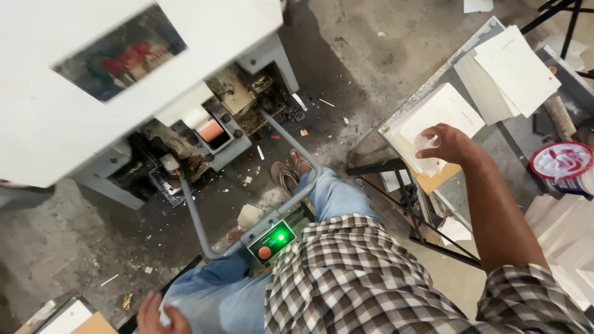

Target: Placing paper sheets into a printing or stamping machine and removing them.

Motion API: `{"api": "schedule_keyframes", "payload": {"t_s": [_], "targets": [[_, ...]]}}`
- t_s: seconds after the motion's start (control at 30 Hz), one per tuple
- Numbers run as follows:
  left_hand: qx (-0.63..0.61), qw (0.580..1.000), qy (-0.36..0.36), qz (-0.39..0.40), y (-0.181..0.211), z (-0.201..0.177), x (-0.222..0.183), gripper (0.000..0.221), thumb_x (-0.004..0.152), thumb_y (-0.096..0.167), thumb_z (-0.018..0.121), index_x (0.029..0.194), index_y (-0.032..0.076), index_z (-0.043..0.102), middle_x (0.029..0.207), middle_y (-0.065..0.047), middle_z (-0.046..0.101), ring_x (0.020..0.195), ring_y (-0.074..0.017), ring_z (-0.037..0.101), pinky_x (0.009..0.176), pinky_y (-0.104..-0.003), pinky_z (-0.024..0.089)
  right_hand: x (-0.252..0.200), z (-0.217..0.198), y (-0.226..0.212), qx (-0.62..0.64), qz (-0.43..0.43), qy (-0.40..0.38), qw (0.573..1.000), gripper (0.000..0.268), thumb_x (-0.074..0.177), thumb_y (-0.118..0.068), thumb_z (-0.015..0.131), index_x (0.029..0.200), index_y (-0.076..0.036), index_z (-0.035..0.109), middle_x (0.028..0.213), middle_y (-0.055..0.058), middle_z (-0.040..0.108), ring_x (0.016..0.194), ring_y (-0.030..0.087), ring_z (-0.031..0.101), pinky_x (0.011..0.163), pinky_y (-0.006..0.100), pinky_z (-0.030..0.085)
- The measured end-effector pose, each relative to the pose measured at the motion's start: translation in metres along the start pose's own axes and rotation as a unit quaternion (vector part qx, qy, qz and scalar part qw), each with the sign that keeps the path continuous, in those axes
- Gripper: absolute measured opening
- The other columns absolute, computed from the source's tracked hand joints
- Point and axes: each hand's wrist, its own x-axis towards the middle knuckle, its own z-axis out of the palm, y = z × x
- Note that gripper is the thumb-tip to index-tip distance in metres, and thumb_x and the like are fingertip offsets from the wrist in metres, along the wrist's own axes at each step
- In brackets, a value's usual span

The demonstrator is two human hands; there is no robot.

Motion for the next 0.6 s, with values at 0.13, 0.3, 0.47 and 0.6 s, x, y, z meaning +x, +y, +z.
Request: {"api": "schedule_keyframes", "payload": {"t_s": [0.13,0.3,0.47,0.6], "targets": [[-0.036,0.995,-0.012,0.089,0.138,-0.016,0.099,0.030,0.089,-0.001,0.065,0.119,0.001,0.069,0.133,-0.019,0.067,0.121,-0.0382,0.065,0.104,-0.046,0.052,-0.003,0.038,-0.003,-0.089,-0.018,0.102,0.991,0.053,0.076,-0.031,0.083,0.122,-0.009,0.073,0.121,0.023,0.067,0.109,0.039,0.067,0.097,0.047,0.055],[0.000,0.980,-0.047,0.194,0.242,-0.014,0.193,0.033,0.085,0.004,0.070,0.118,0.007,0.069,0.129,-0.011,0.067,0.119,-0.0353,0.061,0.103,-0.048,0.046,-0.019,0.081,-0.016,-0.140,-0.007,0.247,0.959,0.028,0.086,-0.009,0.064,0.114,-0.006,0.069,0.123,0.024,0.063,0.115,0.046,0.058,0.098,0.054,0.052],[-0.085,0.968,-0.075,0.223,0.261,0.087,0.241,0.024,0.092,0.014,0.073,0.115,0.010,0.069,0.122,-0.006,0.069,0.120,-0.0292,0.060,0.102,-0.046,0.042,-0.017,0.067,0.013,-0.205,0.075,0.261,0.940,0.024,0.109,-0.014,0.053,0.114,-0.006,0.075,0.116,0.025,0.072,0.104,0.044,0.068,0.089,0.055,0.056],[-0.048,0.984,-0.096,0.145,0.262,0.139,0.229,0.041,0.078,0.021,0.077,0.116,0.007,0.069,0.126,-0.011,0.066,0.122,-0.0357,0.054,0.100,-0.054,0.037,-0.013,0.023,0.029,-0.187,0.099,0.275,0.938,0.027,0.108,-0.016,0.055,0.119,-0.006,0.078,0.100,0.028,0.074,0.089,0.046,0.070,0.079,0.054,0.056]]}}
